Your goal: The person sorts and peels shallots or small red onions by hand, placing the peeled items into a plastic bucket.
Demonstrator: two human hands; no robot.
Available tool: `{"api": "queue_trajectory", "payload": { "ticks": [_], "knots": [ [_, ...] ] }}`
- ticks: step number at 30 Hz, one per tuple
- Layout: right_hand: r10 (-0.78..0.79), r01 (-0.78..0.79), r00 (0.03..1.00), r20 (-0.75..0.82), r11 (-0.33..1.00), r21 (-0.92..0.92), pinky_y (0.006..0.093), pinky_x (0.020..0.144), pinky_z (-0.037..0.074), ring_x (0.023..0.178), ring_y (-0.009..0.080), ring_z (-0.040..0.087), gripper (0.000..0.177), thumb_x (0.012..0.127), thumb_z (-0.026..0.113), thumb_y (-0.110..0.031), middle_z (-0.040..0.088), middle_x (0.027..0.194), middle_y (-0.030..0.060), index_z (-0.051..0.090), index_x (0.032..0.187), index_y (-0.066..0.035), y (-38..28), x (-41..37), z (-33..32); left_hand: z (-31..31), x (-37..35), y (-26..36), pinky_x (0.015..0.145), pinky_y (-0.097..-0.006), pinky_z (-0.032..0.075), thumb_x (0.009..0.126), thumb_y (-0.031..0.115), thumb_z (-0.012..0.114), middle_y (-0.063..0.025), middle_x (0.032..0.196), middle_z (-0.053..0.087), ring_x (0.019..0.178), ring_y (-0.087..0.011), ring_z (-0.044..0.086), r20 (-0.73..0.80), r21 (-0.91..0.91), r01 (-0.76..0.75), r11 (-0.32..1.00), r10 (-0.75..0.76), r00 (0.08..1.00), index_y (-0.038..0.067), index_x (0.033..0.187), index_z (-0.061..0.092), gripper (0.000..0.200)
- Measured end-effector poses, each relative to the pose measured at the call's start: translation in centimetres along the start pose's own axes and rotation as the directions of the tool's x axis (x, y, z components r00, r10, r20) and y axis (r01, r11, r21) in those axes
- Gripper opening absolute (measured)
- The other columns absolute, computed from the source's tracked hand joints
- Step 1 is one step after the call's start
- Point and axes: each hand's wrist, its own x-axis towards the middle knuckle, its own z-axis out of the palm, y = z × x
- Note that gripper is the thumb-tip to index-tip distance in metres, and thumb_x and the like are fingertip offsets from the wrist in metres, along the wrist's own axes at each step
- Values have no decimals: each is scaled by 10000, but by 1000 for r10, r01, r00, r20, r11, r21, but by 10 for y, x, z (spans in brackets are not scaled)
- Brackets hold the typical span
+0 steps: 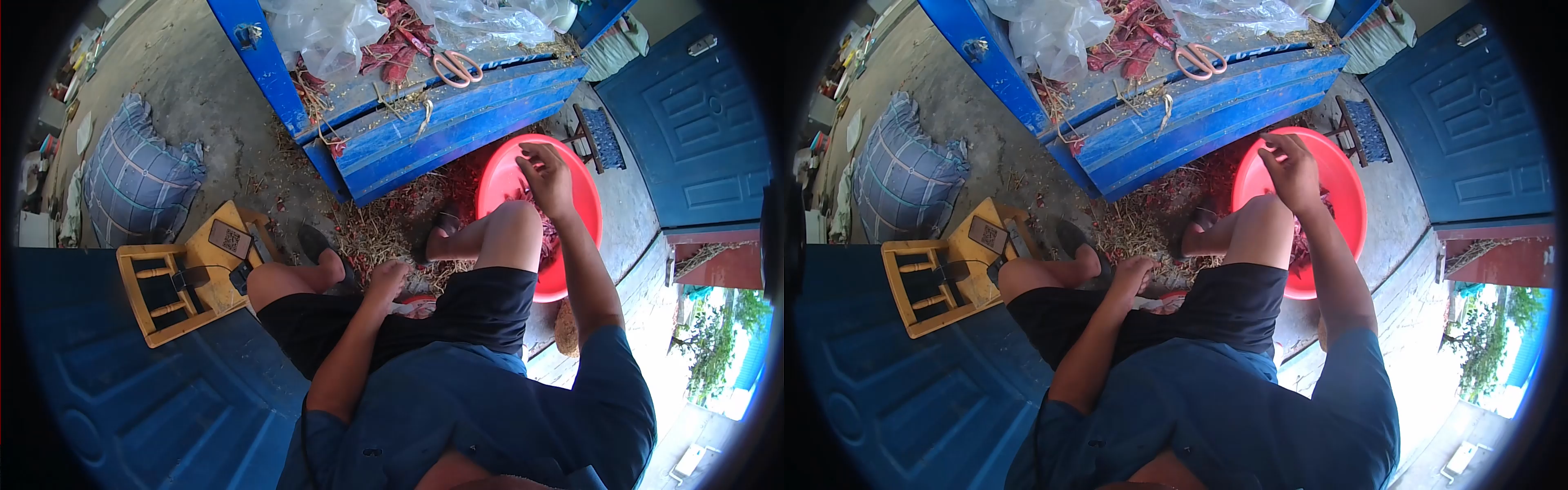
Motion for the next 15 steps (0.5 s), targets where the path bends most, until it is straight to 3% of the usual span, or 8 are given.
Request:
{"api": "queue_trajectory", "payload": {
  "ticks": [1, 3, 5, 9, 11, 15],
  "knots": [
    [-88, 87, 995, 43, 996, 27, 321, 691, 548, 892, 214, 692, 272, 871, 707, -101, 667, 1066, 112, 681, 1139, -65, -24, 21, 17, 0, 2, 0, 404, -205, 259, 918, 155, 565, 58, 599, 453, 454, -32, 360, 23, 18, -1, 1000, 0, 1000, 50, 924, 640, 129],
    [-243, 243, 966, 88, 970, 12, 378, 749, 552, 879, 263, 689, 246, 888, 678, -172, 663, 1035, 98, 683, 1124, -104, -68, 64, 53, -2, 0, -1, 408, -205, 263, 918, 153, 564, 58, 602, 455, 458, -32, 362, -6, 14, -23, 1000, 23, 1000, 49, 920, 643, 131],
    [-473, 474, 880, 43, 869, -139, 396, 774, 553, 924, 282, 678, 236, 881, 637, -148, 649, 1112, 69, 693, 1110, -144, -94, 103, 92, -6, -7, 1, 411, -206, 266, 918, 151, 564, 57, 605, 458, 461, -33, 365, -33, 9, -45, 999, 45, 998, 47, 915, 646, 133],
    [-555, 570, 820, 140, 770, -286, 411, 834, 542, 1011, 285, 653, 261, 853, 608, -126, 637, 1157, 42, 697, 1094, -168, -115, 161, 145, -21, -21, 8, 424, -203, 268, 915, 142, 570, 58, 611, 456, 480, -29, 372, -131, -43, -111, 993, 104, 986, 50, 895, 642, 119],
    [-478, 593, 801, 360, 718, -364, 402, 882, 523, 1056, 293, 632, 316, 817, 594, -62, 643, 1202, 41, 691, 1105, -149, -124, 171, 146, -30, -25, 8, 405, -195, 248, 926, 140, 578, 66, 591, 452, 457, -16, 354, -148, -136, -148, 980, 127, 981, 41, 889, 666, 137],
    [-441, 591, 762, 475, 772, -233, 420, 916, 508, 1139, 293, 588, 367, 776, 599, -38, 639, 1200, 67, 680, 1123, -126, -121, 175, 139, -31, -24, 10, 406, -201, 246, 928, 140, 575, 70, 586, 445, 457, -18, 355, -151, -160, -179, 971, 156, 976, 38, 878, 662, 143]
  ]
}}
